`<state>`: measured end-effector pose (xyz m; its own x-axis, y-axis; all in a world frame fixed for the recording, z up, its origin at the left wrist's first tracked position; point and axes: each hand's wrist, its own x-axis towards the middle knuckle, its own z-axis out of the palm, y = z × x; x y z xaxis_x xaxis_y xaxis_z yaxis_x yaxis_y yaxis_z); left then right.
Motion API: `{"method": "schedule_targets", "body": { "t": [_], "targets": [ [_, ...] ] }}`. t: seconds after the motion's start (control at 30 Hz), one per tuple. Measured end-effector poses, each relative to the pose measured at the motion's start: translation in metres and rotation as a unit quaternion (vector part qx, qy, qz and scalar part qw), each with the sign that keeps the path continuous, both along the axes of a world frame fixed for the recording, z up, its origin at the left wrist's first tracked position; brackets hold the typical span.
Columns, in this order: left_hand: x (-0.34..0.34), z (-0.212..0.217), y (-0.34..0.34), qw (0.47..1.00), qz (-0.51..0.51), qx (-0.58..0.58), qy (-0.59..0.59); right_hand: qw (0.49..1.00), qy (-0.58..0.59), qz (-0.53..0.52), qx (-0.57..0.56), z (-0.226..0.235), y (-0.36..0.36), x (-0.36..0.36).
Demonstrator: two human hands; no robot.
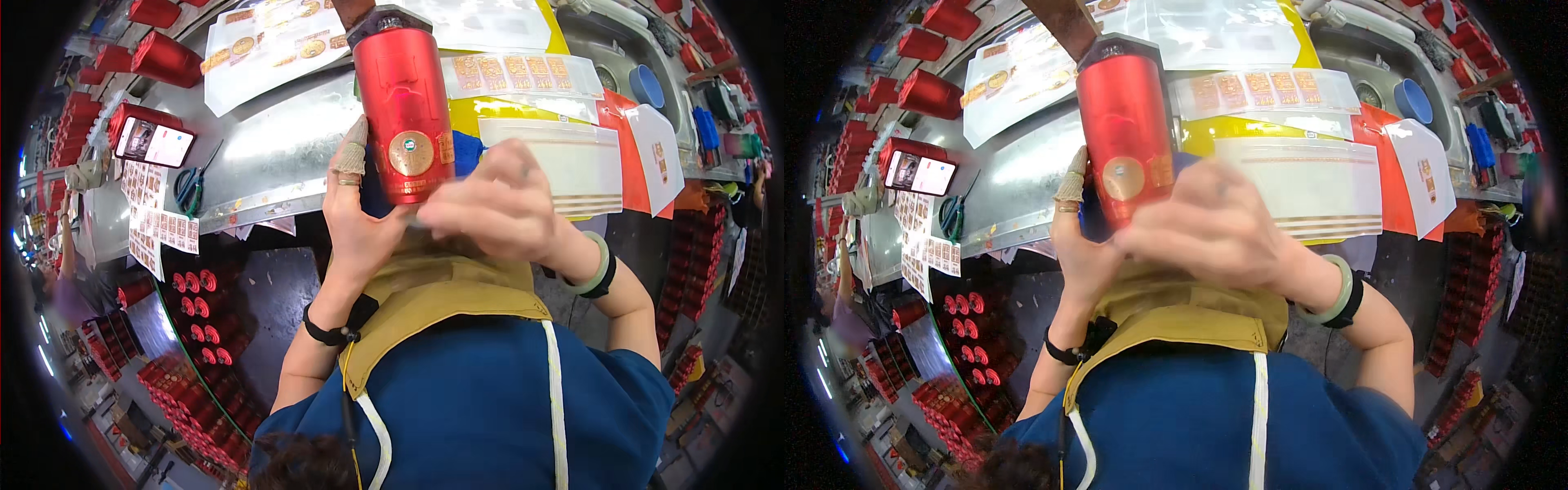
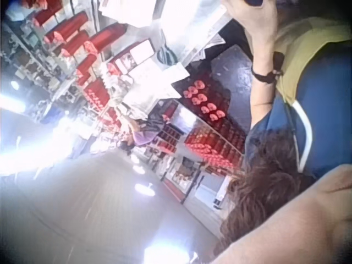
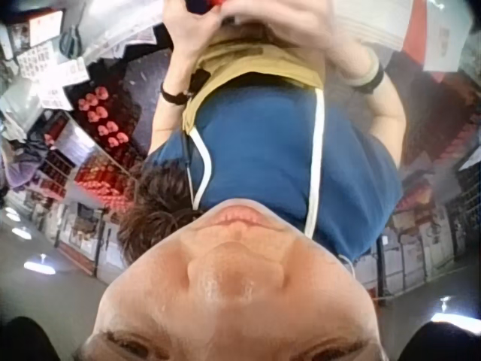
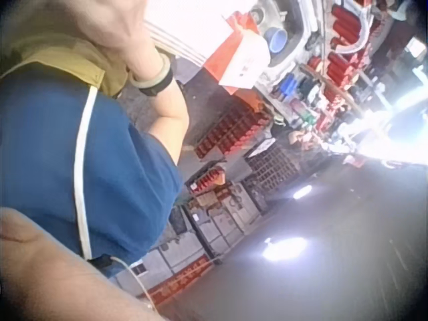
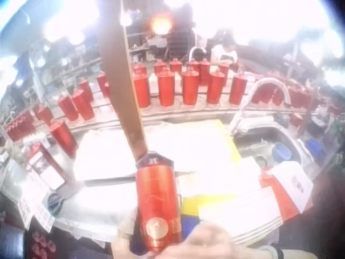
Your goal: Applying and smoothing labels on red canisters using an applicator and scraper.
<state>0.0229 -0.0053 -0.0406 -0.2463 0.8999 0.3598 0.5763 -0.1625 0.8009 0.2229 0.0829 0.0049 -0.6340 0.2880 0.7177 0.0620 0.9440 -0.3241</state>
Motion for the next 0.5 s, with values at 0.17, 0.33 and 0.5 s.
{"method": "schedule_targets", "body": {
  "t": [0.17,0.33,0.5],
  "targets": [
    [0.001,-0.005,-0.006,1.000,0.018,0.015,-0.012,0.999,-0.032,0.025,-0.003,0.002,-0.006,0.003],
    [0.002,-0.010,-0.017,0.957,0.038,0.188,0.219,0.930,0.074,-0.102,-0.344,0.002,-0.015,0.010],
    [0.002,-0.018,-0.021,0.957,0.076,0.182,0.214,0.876,0.177,-0.207,-0.398,-0.006,-0.020,0.003]
  ]
}}
